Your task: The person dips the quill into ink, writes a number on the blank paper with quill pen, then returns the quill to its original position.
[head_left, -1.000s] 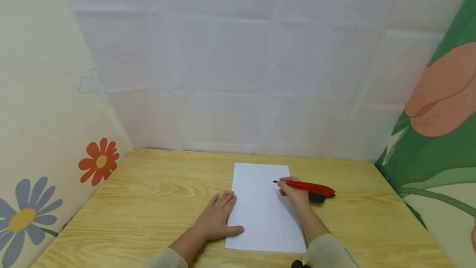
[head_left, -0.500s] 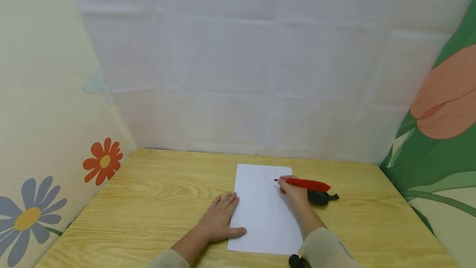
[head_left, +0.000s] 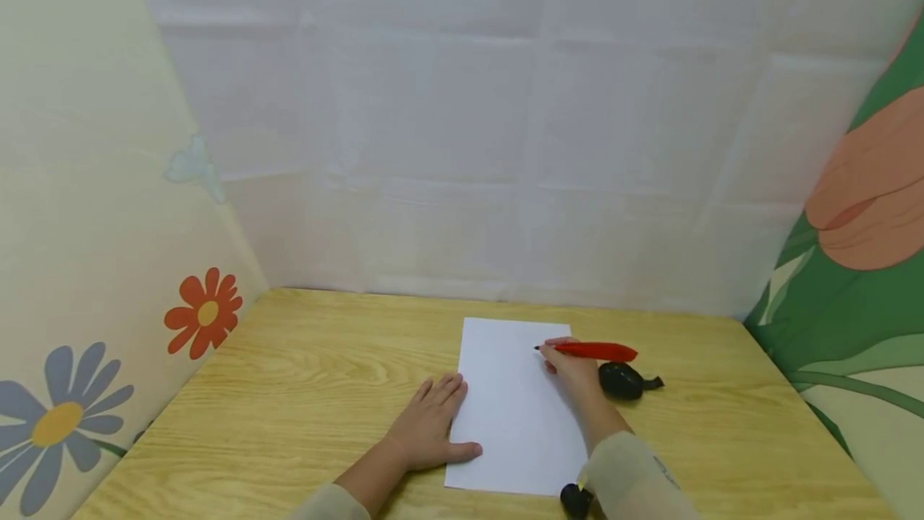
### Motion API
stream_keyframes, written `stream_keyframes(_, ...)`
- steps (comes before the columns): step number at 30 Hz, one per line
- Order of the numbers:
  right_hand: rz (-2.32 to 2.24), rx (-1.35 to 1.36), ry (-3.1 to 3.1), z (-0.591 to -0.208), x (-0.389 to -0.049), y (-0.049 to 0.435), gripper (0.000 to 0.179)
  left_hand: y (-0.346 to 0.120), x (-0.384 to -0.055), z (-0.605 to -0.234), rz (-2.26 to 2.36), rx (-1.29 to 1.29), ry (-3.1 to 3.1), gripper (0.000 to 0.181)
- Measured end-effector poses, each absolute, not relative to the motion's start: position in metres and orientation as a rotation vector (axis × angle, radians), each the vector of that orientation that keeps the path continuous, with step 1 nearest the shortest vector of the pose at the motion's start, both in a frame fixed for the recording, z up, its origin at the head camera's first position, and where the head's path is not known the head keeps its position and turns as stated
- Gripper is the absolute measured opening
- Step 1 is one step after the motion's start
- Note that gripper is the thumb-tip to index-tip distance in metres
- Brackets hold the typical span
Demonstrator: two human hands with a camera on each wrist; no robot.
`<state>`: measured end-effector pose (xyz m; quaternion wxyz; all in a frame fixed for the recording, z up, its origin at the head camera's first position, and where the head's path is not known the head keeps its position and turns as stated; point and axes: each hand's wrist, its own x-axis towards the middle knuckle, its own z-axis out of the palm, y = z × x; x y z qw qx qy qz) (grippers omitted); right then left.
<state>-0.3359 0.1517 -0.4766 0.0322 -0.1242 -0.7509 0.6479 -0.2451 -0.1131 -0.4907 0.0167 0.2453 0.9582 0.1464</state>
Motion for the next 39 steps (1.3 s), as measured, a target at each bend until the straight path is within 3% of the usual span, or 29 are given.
stream_keyframes(39, 1.992, -0.533, -2.387, -0.474, -0.341, 0.15, 0.031, -0.114, -0.24, -0.482, 0.444, 0.757, 2.965, 0.102)
